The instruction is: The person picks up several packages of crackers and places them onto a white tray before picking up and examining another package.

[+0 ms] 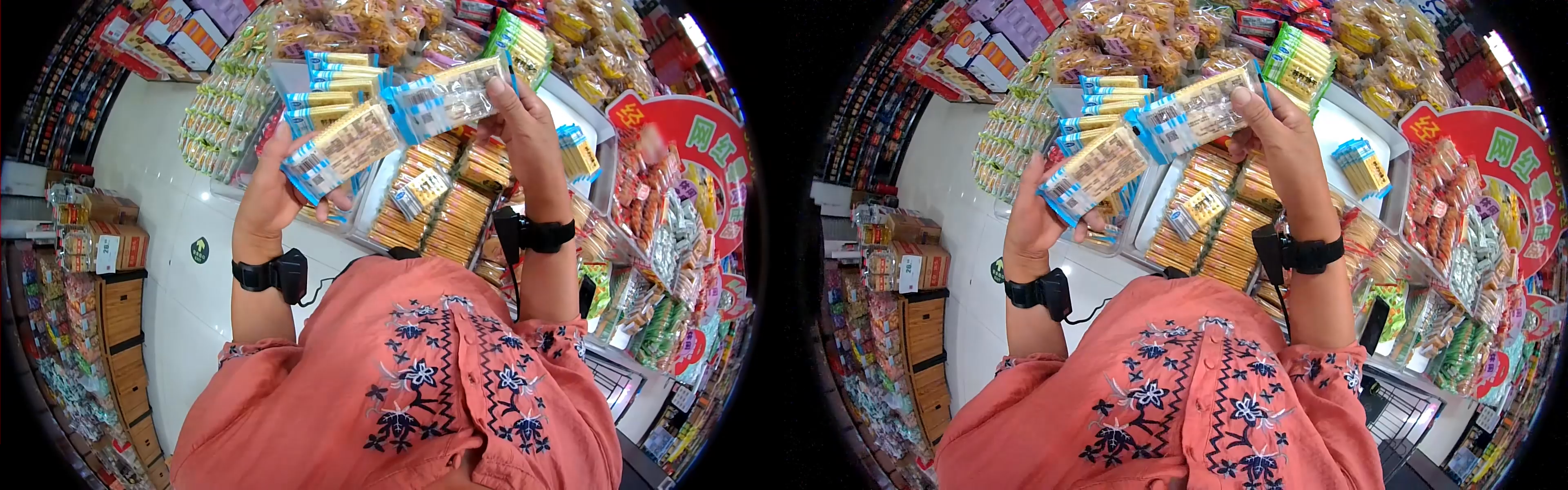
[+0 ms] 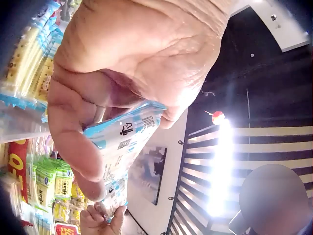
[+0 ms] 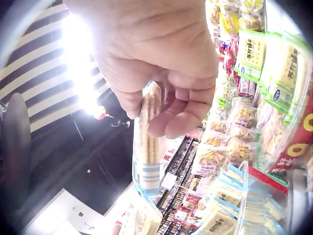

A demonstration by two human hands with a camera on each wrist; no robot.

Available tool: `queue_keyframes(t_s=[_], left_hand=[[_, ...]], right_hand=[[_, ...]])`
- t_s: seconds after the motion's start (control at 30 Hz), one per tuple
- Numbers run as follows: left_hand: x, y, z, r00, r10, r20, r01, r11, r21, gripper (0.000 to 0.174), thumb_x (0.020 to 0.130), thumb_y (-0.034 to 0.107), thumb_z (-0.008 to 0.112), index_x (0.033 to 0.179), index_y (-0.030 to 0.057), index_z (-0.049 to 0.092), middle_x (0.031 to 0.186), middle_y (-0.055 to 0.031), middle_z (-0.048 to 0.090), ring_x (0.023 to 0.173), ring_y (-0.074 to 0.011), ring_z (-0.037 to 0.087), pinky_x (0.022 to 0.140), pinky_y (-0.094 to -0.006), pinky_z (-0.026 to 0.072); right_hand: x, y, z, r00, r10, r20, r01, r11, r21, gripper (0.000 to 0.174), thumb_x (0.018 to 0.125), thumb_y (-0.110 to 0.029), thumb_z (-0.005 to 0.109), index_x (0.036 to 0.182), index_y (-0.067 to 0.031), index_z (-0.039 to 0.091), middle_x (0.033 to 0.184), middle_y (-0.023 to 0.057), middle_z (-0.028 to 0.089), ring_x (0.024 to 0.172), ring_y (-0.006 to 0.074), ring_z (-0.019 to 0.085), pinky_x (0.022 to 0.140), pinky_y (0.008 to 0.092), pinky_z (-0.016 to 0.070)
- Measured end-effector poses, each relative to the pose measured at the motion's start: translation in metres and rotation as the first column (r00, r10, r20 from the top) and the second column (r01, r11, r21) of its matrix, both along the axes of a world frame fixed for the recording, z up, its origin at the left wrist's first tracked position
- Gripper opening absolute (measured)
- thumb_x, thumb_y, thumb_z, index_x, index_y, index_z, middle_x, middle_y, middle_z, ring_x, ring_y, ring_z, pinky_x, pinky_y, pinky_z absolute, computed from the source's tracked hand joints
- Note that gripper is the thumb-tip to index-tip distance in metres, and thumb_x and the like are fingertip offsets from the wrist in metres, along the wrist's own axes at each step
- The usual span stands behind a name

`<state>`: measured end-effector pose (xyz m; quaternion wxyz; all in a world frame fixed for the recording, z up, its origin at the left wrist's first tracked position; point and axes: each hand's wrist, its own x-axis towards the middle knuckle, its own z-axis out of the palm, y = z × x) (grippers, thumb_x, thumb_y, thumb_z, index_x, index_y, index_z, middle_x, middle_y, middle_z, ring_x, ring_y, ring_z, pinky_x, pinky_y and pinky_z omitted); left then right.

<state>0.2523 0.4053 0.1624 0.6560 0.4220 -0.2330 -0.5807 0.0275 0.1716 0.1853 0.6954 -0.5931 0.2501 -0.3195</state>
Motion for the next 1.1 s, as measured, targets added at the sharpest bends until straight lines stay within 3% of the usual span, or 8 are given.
queue_keyframes(t_s=[0.53,1.1], left_hand=[[0.006,0.001,-0.006,0.989,-0.069,-0.129,0.063,0.997,-0.051,0.084,0.100,0.067,0.031,0.141,-0.0051,0.047,0.107,-0.0236,0.071,0.063,-0.0302,0.072,0.038,-0.0308,0.0504],[0.001,-0.003,-0.006,0.977,-0.024,-0.213,0.005,0.996,-0.091,0.067,0.103,0.051,0.036,0.139,-0.0033,0.049,0.106,-0.0261,0.070,0.048,-0.0273,0.063,0.032,-0.0277,0.0397]], right_hand=[[0.002,-0.005,-0.011,0.997,0.048,0.060,-0.059,0.980,0.190,0.038,0.098,-0.037,0.067,0.121,-0.0063,0.064,0.095,-0.0002,0.067,0.069,0.0071,0.057,0.059,0.0242,0.0490],[0.011,-0.005,-0.018,0.983,0.155,0.097,-0.176,0.944,0.279,0.036,0.101,-0.040,0.061,0.104,-0.0051,0.066,0.085,0.0036,0.069,0.058,0.0076,0.053,0.053,0.0241,0.0456]])
